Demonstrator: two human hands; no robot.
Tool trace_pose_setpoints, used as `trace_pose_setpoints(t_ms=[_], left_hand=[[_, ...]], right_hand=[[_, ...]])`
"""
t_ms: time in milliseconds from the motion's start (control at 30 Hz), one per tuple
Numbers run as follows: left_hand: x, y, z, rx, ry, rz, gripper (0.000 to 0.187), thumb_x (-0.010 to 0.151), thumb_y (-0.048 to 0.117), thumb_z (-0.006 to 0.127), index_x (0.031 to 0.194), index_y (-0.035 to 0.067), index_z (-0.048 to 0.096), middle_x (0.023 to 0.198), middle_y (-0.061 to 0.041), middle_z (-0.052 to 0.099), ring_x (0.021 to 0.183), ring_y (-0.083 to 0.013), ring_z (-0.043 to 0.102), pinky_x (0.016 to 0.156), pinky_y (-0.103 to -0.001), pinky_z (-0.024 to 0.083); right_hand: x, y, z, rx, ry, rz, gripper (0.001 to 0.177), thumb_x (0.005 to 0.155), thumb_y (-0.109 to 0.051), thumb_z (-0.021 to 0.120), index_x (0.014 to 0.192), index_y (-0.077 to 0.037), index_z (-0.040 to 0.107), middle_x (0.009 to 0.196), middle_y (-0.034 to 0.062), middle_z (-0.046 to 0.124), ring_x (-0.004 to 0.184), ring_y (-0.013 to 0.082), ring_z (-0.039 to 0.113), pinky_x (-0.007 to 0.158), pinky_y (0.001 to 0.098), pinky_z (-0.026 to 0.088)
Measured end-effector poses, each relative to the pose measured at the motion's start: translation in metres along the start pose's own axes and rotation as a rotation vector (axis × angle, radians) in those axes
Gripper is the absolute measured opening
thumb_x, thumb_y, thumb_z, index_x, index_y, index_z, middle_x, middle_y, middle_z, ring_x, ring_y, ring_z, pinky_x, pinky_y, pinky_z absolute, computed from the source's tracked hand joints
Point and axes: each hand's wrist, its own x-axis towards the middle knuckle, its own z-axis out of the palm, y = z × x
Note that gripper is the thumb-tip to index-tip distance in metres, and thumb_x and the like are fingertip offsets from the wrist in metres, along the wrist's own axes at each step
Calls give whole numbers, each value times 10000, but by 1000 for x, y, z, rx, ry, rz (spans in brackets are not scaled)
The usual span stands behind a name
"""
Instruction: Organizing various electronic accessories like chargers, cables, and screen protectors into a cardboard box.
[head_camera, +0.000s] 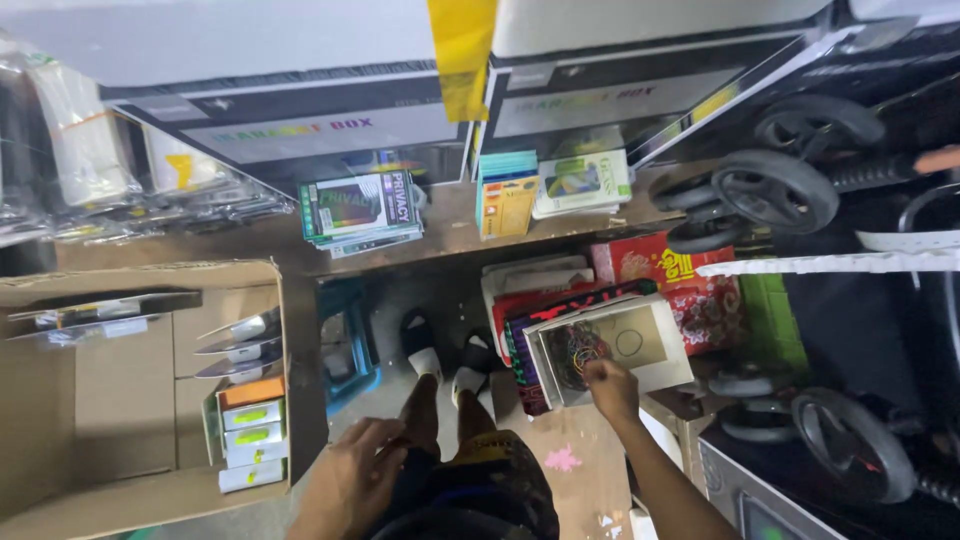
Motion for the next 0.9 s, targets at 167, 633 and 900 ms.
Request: trace_pose_setpoints(t_ms=[167, 633, 900], left_hand=[[-7, -28, 29, -47, -23, 49, 371, 815, 172, 723, 1181, 125, 685, 1042, -97, 723, 894, -306, 750, 763, -381, 625], [-21, -47, 38, 62, -42, -97, 393, 817, 247, 744, 1198, 168, 687, 1066, -77, 716, 997, -292, 727, 846, -400, 587], [-17, -44, 52, 11, -14, -60, 383, 808, 251, 745, 1176, 168, 678, 1059, -76, 726, 1031, -304, 706, 855, -416, 576]], right_hand=[[17, -12, 20, -67, 7, -59, 72, 839, -201, 717, 875, -167, 770, 978, 136, 729, 878, 351, 719, 766, 458, 567], [37, 4, 49, -229, 34, -8, 59, 824, -197, 756, 846, -153, 789, 992, 165, 687, 930, 368, 689, 789, 471, 568], [26, 17, -13, 717, -219, 459, 131, 828, -144, 747, 956, -116, 738, 733, 16, 612, 596, 108, 527, 474, 266, 378]])
